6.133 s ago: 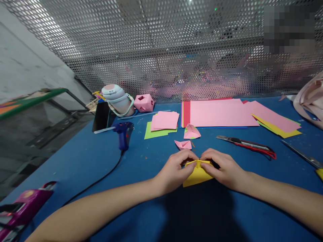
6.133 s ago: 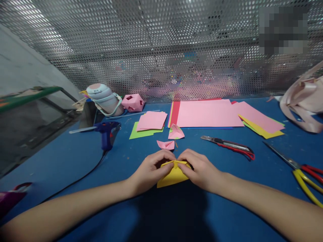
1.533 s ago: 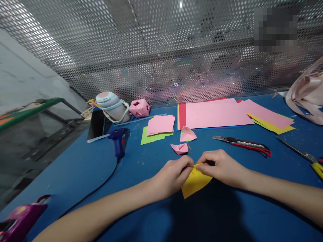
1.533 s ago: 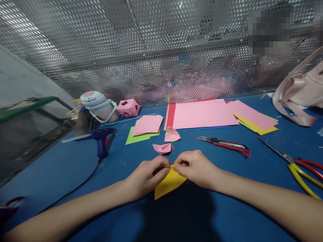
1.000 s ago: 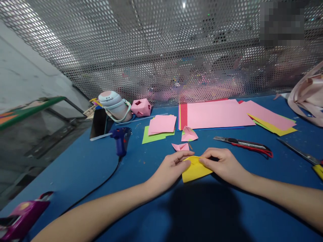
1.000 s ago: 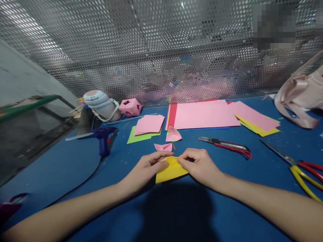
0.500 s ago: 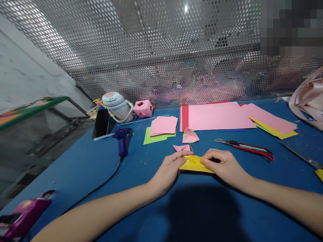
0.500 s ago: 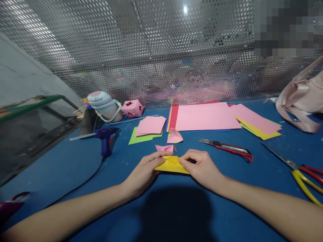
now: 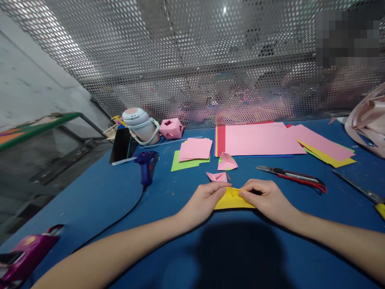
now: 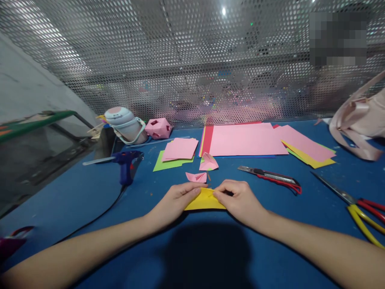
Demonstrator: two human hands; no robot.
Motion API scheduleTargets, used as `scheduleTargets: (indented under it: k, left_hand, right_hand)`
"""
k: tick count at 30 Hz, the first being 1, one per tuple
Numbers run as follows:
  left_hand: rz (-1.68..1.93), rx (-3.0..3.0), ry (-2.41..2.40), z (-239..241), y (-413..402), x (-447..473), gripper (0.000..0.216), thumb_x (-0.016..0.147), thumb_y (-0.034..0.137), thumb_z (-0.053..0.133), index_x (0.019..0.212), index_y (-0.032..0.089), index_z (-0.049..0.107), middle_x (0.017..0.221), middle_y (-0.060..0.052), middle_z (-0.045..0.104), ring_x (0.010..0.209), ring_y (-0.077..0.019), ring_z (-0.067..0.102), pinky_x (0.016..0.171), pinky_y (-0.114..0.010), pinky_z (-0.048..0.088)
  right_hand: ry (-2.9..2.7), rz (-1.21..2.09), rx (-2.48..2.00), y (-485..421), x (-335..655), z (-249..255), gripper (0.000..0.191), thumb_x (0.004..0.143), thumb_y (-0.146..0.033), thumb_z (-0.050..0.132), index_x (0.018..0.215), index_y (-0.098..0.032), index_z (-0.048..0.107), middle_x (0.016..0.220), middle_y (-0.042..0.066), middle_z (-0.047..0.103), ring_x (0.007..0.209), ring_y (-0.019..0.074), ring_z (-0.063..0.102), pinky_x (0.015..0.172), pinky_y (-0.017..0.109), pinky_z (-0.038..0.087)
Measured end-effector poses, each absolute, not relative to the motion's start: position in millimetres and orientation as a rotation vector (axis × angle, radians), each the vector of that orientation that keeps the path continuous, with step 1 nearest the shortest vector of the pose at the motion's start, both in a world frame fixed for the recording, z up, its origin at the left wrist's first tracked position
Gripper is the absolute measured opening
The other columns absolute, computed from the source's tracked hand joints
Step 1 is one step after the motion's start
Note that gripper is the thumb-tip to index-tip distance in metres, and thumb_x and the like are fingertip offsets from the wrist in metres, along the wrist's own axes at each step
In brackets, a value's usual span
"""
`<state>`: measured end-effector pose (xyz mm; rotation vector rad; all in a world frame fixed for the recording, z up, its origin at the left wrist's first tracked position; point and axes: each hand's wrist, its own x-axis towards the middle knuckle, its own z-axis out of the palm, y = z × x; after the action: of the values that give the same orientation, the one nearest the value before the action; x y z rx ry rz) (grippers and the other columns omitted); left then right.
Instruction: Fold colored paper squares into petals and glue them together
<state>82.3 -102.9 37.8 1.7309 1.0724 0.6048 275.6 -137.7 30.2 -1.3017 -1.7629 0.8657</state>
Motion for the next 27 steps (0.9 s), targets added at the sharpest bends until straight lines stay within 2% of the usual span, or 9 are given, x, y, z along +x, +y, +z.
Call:
scheduleTargets:
  k: [4,6,9,13,17,19,22,24,27]
  left_hand:
    - [0.482,1.802,1.016,45.1,-103.0,83.3,0.03,0.08,0.021,0.047,0.102,0.014,0.066,0.088,-0.004,0.07,0.076,-0.0152,0.06,0.066,-0.022,0.045]
    - [0.459,1.885,0.983,46.4,-103.5,85.0,0.027,0.078,0.023,0.052,0.097,0.013,0.068,0.08,-0.003,0.069,0.067,-0.0136,0.058,0.058,-0.02,0.043]
    - [0.496,2.045,0.926,44.8,-104.5,86.9,0.021,0.079,0.024,0.053,0.083,0.013,0.07,0.068,-0.003,0.067,0.061,-0.0119,0.057,0.056,-0.019,0.04]
    - [0.622,2.048,0.985,41.8,-105.9,88.0,0.019,0.08,0.021,0.051,0.075,0.013,0.068,0.065,-0.002,0.065,0.057,-0.0099,0.053,0.054,-0.019,0.036]
    - [0.634,1.842,1.021,39.8,-105.9,92.9,0.015,0.076,0.024,0.056,0.065,0.013,0.057,0.05,0.006,0.045,0.046,-0.0059,0.037,0.043,-0.018,0.025]
    - [0.64,1.736,0.974,38.0,-105.3,96.6,0.018,0.074,0.026,0.058,0.062,0.015,0.049,0.048,0.008,0.036,0.045,-0.0051,0.032,0.042,-0.017,0.022]
    - [0.71,1.592,0.93,34.3,-104.9,101.0,0.022,0.073,0.028,0.059,0.063,0.017,0.042,0.049,0.009,0.036,0.043,-0.0047,0.034,0.041,-0.016,0.025]
    - [0.747,1.483,0.938,31.9,-105.1,102.6,0.023,0.074,0.031,0.058,0.065,0.019,0.04,0.05,0.009,0.04,0.04,-0.0055,0.04,0.04,-0.017,0.03]
    - [0.781,1.342,0.94,29.4,-105.7,104.0,0.024,0.073,0.033,0.058,0.067,0.02,0.038,0.051,0.008,0.046,0.038,-0.0078,0.048,0.039,-0.019,0.037]
  right_hand:
    - [-1.842,0.877,-1.296,-136.0,276.6,35.9,0.016,0.08,-0.019,0.054,0.071,-0.017,0.068,0.07,0.001,0.067,0.064,0.0124,0.059,0.059,0.022,0.043]
    - [-1.924,0.877,-1.262,-135.0,276.5,39.6,0.017,0.08,-0.019,0.055,0.07,-0.016,0.068,0.067,0.001,0.066,0.061,0.0117,0.058,0.057,0.021,0.042]
    - [-2.062,0.884,-1.209,-133.1,276.4,44.4,0.018,0.08,-0.019,0.055,0.069,-0.016,0.069,0.066,0.001,0.066,0.058,0.011,0.057,0.054,0.021,0.04]
    - [-2.083,0.864,-1.259,-129.6,277.5,48.5,0.016,0.081,-0.016,0.054,0.077,-0.018,0.069,0.072,0.0,0.068,0.065,0.0116,0.059,0.059,0.021,0.042]
    - [-2.105,0.717,-1.222,-128.1,276.3,51.1,0.015,0.081,-0.015,0.054,0.074,-0.017,0.067,0.069,0.0,0.065,0.064,0.0116,0.058,0.059,0.021,0.042]
    - [-2.142,0.635,-1.108,-128.7,274.4,52.2,0.017,0.083,-0.014,0.05,0.079,-0.017,0.066,0.072,0.002,0.064,0.067,0.0123,0.058,0.062,0.022,0.043]
    - [-2.024,0.569,-1.129,-129.8,271.9,51.5,0.017,0.082,-0.016,0.05,0.095,-0.019,0.061,0.087,0.004,0.064,0.079,0.0151,0.059,0.071,0.025,0.046]
    - [-1.913,0.607,-1.256,-129.9,271.1,47.9,0.025,0.079,-0.019,0.055,0.104,-0.019,0.055,0.093,0.004,0.063,0.082,0.0166,0.059,0.071,0.027,0.047]
    - [-1.828,0.754,-1.39,-129.6,270.3,39.0,0.018,0.077,-0.02,0.054,0.095,-0.018,0.054,0.081,0.002,0.061,0.071,0.0149,0.057,0.06,0.025,0.047]
